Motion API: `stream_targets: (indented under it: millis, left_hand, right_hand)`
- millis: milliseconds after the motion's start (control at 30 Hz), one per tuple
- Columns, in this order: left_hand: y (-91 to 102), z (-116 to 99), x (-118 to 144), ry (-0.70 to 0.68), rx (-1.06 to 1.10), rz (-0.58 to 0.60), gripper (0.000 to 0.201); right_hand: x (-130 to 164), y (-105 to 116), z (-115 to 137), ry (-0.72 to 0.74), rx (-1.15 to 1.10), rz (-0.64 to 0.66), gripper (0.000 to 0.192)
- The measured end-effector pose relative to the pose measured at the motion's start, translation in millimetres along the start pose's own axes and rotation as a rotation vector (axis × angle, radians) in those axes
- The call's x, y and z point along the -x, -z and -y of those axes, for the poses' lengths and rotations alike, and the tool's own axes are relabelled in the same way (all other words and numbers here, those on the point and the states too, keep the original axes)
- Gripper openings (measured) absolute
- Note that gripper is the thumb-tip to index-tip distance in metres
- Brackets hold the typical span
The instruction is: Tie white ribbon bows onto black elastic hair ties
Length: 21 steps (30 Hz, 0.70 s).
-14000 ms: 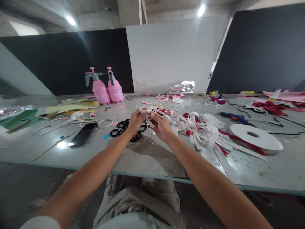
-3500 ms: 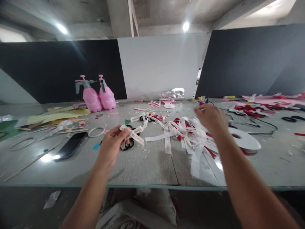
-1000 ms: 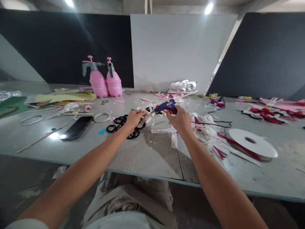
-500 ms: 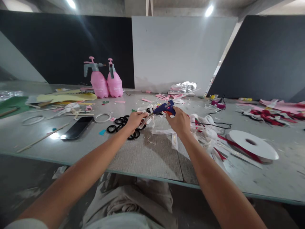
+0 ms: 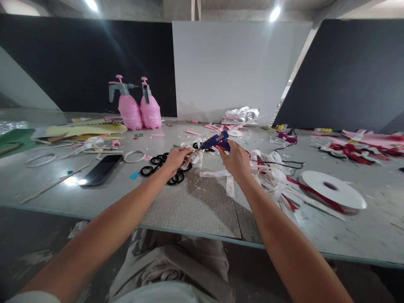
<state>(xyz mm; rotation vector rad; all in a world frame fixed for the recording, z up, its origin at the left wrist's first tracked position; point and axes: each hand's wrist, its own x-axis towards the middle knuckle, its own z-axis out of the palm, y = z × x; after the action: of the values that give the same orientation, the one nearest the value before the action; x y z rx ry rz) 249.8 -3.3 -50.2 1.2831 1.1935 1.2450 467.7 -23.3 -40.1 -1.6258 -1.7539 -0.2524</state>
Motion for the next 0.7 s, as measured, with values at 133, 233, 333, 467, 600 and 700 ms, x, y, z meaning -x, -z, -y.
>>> stream_targets:
  millis: [133, 233, 333, 467, 600, 700]
  left_hand:
    - [0.3, 0.5, -1.2, -0.008, 0.023, 0.007, 0.023]
    - [1.0, 2.4, -3.5, -0.005, 0.027, 0.001, 0.025]
    - [2.1, 4.9, -6.4, -0.018, 0.027, 0.007, 0.027]
    - [2.2, 5.0, -7.3, -0.029, 0.028, -0.007, 0.026]
    - [1.4, 4.4, -7.1, -0.029, 0.017, -0.023, 0.026]
    - [1.7, 5.7, -8.2, -0.031, 0.027, -0.014, 0.026]
  right_hand:
    - [-1.0, 0.6, -1.1, 0.010, 0.007, 0.002, 0.049]
    - [-2.1, 0.7, -2.2, 0.024, 0.019, 0.016, 0.048]
    - [-2.8, 0.1, -3.4, 0.048, 0.019, 0.017, 0.046]
    - [-3.0, -1.7, -5.5, 0.058, 0.016, -0.008, 0.046]
    - [-3.2, -2.8, -7.2, 0.072, 0.013, -0.028, 0.045]
    - [-3.1, -2.1, -6.6, 0.072, 0.015, -0.032, 0.044]
